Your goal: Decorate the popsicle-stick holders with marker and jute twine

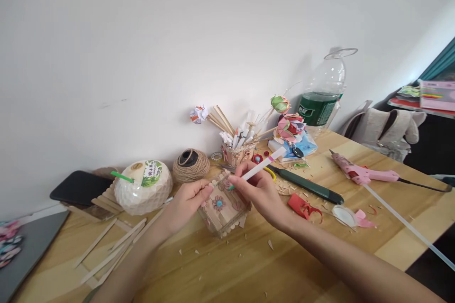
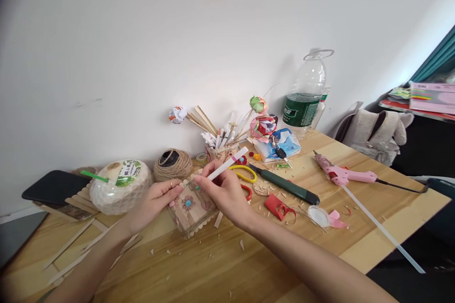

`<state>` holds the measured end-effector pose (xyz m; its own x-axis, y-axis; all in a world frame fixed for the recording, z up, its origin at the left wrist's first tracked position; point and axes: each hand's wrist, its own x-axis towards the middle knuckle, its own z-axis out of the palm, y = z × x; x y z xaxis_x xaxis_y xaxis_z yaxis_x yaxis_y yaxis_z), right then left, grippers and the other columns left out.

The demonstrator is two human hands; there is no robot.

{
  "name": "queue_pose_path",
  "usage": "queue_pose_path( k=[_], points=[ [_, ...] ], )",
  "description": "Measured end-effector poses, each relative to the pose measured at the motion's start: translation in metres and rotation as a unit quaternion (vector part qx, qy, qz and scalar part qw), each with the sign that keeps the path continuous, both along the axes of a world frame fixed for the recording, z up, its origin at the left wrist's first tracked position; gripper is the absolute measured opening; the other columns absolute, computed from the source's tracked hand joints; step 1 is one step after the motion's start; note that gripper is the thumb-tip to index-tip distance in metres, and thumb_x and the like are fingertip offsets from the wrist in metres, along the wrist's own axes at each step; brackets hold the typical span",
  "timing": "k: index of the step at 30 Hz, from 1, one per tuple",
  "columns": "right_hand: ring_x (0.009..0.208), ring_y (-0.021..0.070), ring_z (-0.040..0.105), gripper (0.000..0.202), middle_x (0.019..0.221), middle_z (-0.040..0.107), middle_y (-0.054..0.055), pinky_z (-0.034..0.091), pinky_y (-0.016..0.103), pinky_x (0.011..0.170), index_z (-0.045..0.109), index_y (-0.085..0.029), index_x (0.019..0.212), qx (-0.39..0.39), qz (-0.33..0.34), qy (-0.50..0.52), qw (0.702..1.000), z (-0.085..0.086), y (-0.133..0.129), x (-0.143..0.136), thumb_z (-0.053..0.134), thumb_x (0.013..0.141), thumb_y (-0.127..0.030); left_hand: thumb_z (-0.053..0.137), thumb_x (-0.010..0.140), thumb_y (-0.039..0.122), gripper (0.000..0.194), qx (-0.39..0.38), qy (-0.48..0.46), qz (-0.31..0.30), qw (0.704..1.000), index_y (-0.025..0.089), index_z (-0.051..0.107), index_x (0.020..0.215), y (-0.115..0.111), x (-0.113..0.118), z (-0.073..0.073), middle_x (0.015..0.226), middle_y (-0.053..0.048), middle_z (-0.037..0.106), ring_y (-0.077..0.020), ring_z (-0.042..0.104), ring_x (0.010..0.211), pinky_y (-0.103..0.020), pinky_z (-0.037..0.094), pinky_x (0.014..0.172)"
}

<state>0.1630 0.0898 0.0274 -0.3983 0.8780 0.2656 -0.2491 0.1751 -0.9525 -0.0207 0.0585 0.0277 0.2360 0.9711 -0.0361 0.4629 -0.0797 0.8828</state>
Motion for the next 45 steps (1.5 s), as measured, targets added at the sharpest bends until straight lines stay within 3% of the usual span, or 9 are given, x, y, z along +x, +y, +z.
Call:
queue_pose_path(
  k=[3,7,11,14,17,25,45],
  points=[
    [0.040,0.0051,0.035,0.025,0.053,0.041,-0.008,0.024,0.017,0.035,0.047,-0.019,0.071,-0.003,0.008,-0.008,1.000,-0.006,-0.001,-0.007,0.063,0.078,-0.038,0.038,0.088,0.046,0.034,-0.003,-0.008,0.003,1.000,0.018,0.044,0.068,0.001,-0.001,-0.001,0.063,0.005,0.039,-0.0132,0.039,0.062,-0.026,0.032,0.060],
    [0.041,0.0052,0.032,0.025,0.054,0.041,-0.007,0.023,0.018,0.034,0.047,-0.019,0.068,0.047,-0.053,0.003,0.997,-0.008,0.001,-0.012,0.059,0.081,-0.037,0.038,0.088,0.044,0.034,-0.009,-0.017,0.011,1.000,0.018,0.044,0.067,0.001,0.000,0.000,0.062,0.005,0.038,-0.0129,0.039,0.061,-0.026,0.032,0.060],
    [0.043,0.0067,0.036,0.016,0.055,0.043,-0.007,0.028,0.018,0.038,0.045,-0.021,0.073,0.135,-0.088,-0.026,0.987,-0.012,0.001,-0.011,0.057,0.082,-0.027,0.038,0.088,0.044,0.034,-0.011,-0.020,0.017,1.000,0.019,0.044,0.066,-0.001,0.003,0.000,0.061,0.005,0.038,-0.0129,0.039,0.060,-0.026,0.032,0.059],
    [0.045,0.0075,0.036,0.019,0.055,0.042,-0.007,0.029,0.020,0.041,0.041,-0.021,0.068,0.230,-0.125,-0.081,0.962,-0.017,-0.001,-0.007,0.057,0.077,-0.019,0.039,0.088,0.043,0.034,-0.011,-0.017,0.020,1.000,0.019,0.045,0.066,-0.002,0.004,0.000,0.060,0.005,0.040,-0.0131,0.040,0.059,-0.026,0.032,0.058],
    [0.047,0.0088,0.036,0.023,0.054,0.040,-0.006,0.030,0.022,0.045,0.037,-0.022,0.063,0.274,-0.147,-0.098,0.945,-0.022,-0.001,-0.004,0.054,0.076,-0.017,0.038,0.089,0.044,0.035,0.000,0.006,0.020,1.000,0.019,0.044,0.065,-0.003,0.007,0.000,0.059,0.005,0.041,-0.0133,0.041,0.058,-0.026,0.031,0.057],
    [0.047,0.0095,0.032,0.029,0.053,0.036,-0.006,0.028,0.024,0.046,0.033,-0.022,0.062,0.251,-0.142,-0.107,0.952,-0.034,0.000,-0.005,0.052,0.083,-0.022,0.032,0.090,0.043,0.036,0.012,0.075,0.014,0.997,0.020,0.042,0.064,-0.007,0.011,0.006,0.060,0.004,0.044,-0.0151,0.044,0.059,-0.026,0.032,0.058],
    [0.047,0.0093,0.034,0.028,0.051,0.038,-0.006,0.030,0.024,0.047,0.034,-0.022,0.060,0.260,-0.152,-0.107,0.948,-0.031,-0.003,-0.004,0.052,0.080,-0.020,0.032,0.091,0.041,0.035,0.016,0.096,-0.006,0.995,0.021,0.039,0.063,-0.009,0.010,0.008,0.061,0.004,0.044,-0.0153,0.044,0.060,-0.027,0.033,0.058]
  ],
)
